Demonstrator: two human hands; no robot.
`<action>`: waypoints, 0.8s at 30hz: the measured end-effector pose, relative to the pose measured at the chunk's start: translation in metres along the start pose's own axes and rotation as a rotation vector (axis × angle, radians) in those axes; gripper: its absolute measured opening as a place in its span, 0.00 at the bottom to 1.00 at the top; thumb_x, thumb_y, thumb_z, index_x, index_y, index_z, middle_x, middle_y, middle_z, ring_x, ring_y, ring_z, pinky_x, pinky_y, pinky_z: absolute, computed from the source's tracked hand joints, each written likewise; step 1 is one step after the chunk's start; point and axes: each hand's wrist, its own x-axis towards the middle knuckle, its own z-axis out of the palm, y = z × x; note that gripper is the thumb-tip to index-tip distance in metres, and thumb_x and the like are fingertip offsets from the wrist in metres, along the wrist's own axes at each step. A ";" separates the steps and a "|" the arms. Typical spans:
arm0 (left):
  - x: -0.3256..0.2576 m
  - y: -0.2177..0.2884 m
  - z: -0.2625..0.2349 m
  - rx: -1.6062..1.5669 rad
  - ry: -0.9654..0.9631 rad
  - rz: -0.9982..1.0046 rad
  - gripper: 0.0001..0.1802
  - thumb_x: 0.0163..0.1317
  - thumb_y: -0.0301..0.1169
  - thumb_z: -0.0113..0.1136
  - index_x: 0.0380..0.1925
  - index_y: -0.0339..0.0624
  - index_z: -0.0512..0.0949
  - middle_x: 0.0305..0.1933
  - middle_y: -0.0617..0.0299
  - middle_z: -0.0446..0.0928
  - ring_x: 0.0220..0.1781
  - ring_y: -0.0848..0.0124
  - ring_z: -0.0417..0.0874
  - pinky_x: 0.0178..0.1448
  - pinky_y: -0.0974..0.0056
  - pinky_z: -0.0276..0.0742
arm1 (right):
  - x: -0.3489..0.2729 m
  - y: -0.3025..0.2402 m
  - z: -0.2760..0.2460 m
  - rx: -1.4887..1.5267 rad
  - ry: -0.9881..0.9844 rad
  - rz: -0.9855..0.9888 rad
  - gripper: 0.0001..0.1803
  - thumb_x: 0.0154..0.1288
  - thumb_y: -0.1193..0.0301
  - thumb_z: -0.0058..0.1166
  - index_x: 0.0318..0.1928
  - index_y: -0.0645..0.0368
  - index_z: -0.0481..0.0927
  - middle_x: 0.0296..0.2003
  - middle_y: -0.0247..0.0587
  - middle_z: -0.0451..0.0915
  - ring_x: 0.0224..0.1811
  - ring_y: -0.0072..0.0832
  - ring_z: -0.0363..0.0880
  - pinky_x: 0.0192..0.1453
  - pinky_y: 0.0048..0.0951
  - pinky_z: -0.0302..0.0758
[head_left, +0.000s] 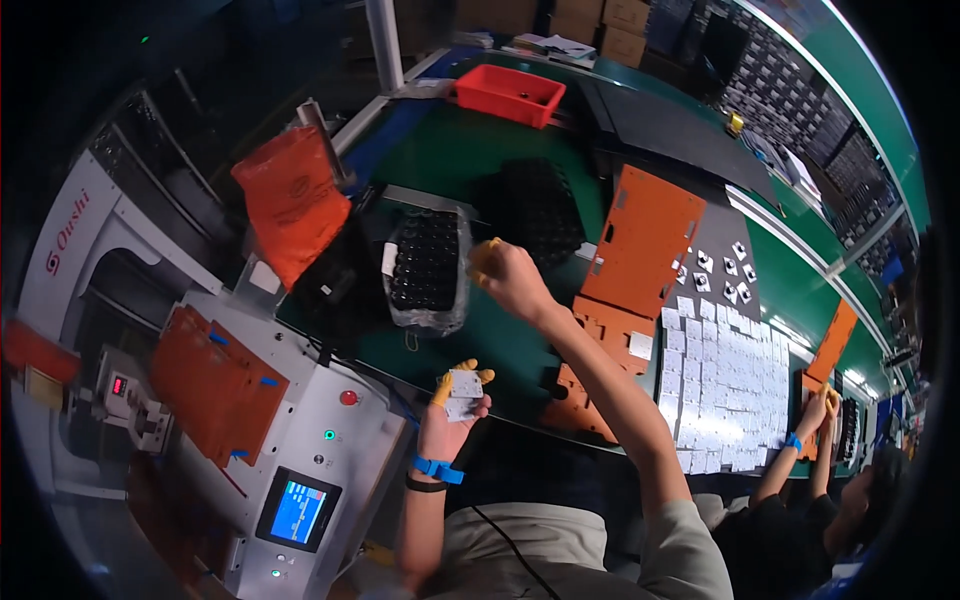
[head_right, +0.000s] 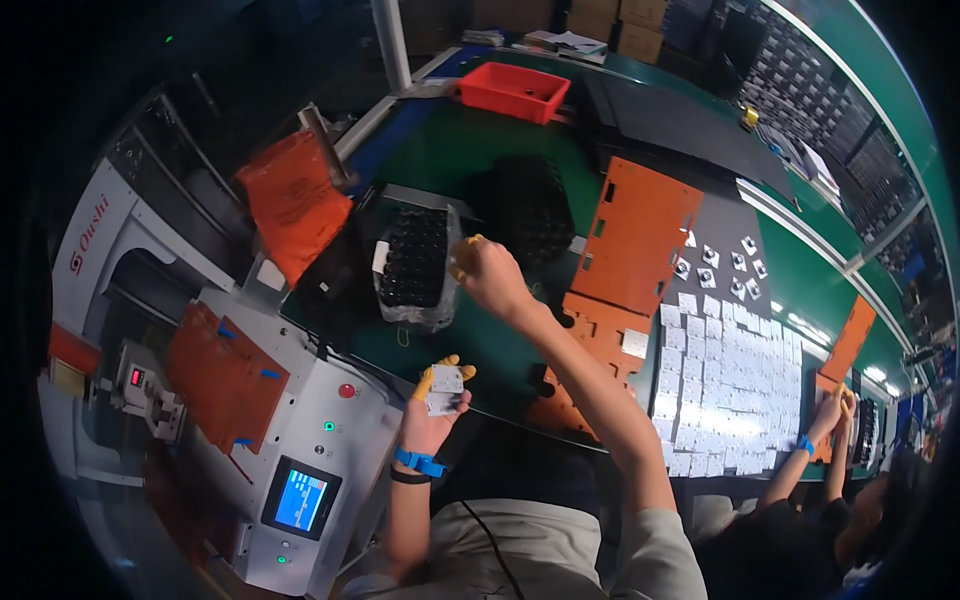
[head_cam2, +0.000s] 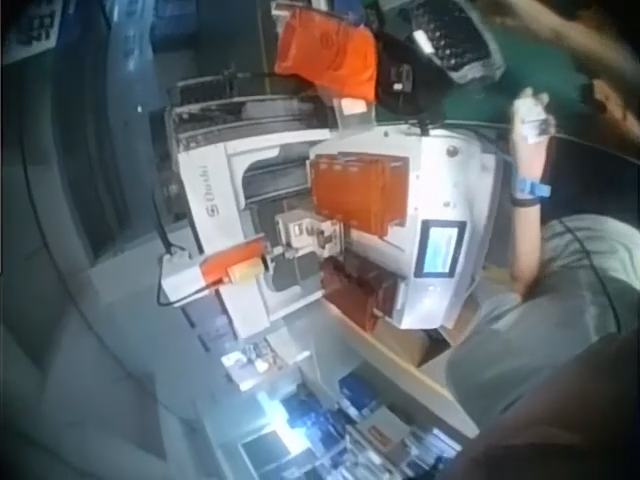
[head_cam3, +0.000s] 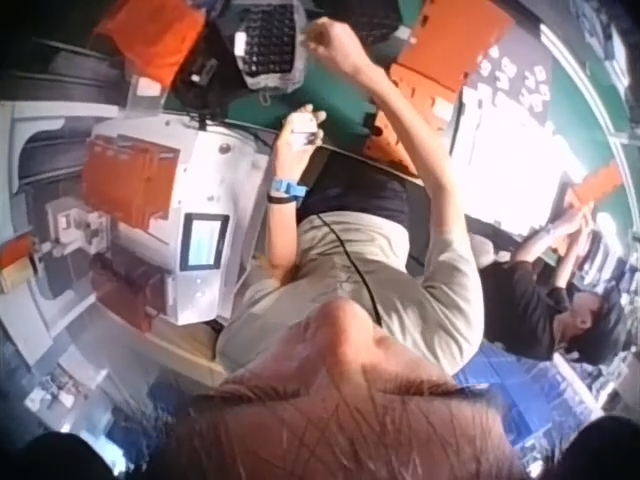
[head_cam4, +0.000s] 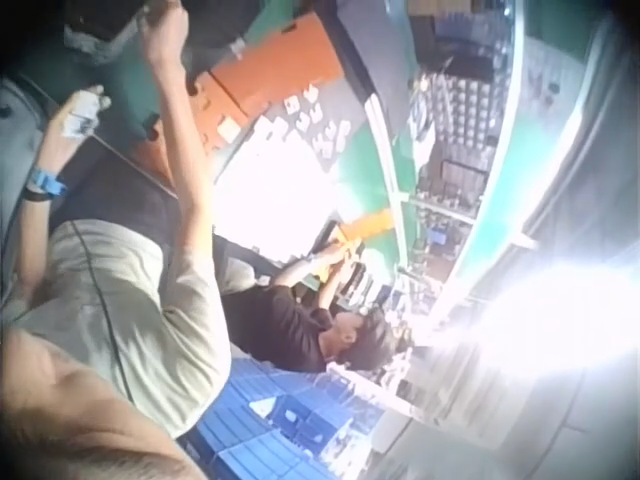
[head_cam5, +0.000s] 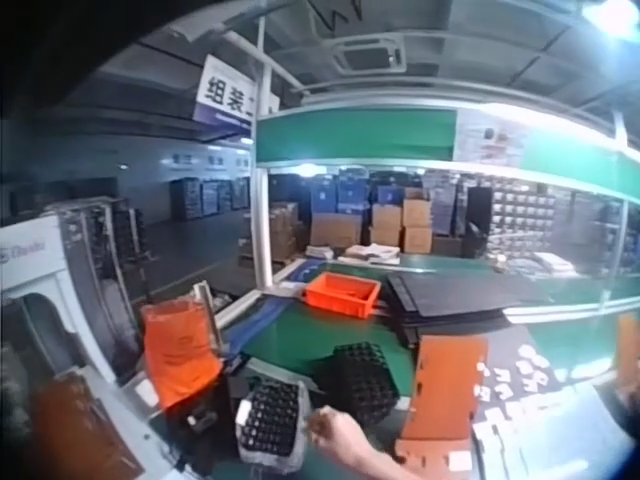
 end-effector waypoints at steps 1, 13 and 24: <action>-0.004 0.001 -0.001 0.038 0.029 0.013 0.25 0.75 0.47 0.46 0.63 0.42 0.71 0.58 0.49 0.78 0.43 0.62 0.83 0.44 0.66 0.79 | 0.016 -0.007 0.011 0.031 0.003 -0.013 0.12 0.59 0.76 0.61 0.44 0.67 0.82 0.34 0.50 0.84 0.37 0.37 0.85 0.42 0.33 0.79; -0.033 0.011 -0.012 0.197 -0.040 0.073 0.30 0.72 0.52 0.51 0.64 0.44 0.70 0.55 0.48 0.80 0.37 0.70 0.82 0.38 0.69 0.76 | 0.134 0.033 0.080 -0.581 0.119 -0.299 0.12 0.53 0.68 0.60 0.38 0.59 0.84 0.43 0.47 0.77 0.50 0.42 0.76 0.55 0.40 0.74; -0.009 0.045 0.011 0.080 -0.087 0.191 0.37 0.62 0.42 0.66 0.68 0.39 0.67 0.62 0.52 0.76 0.37 0.80 0.72 0.38 0.74 0.67 | 0.012 -0.052 0.017 0.393 0.101 -0.085 0.14 0.56 0.80 0.63 0.43 0.67 0.78 0.37 0.37 0.82 0.39 0.23 0.80 0.49 0.26 0.78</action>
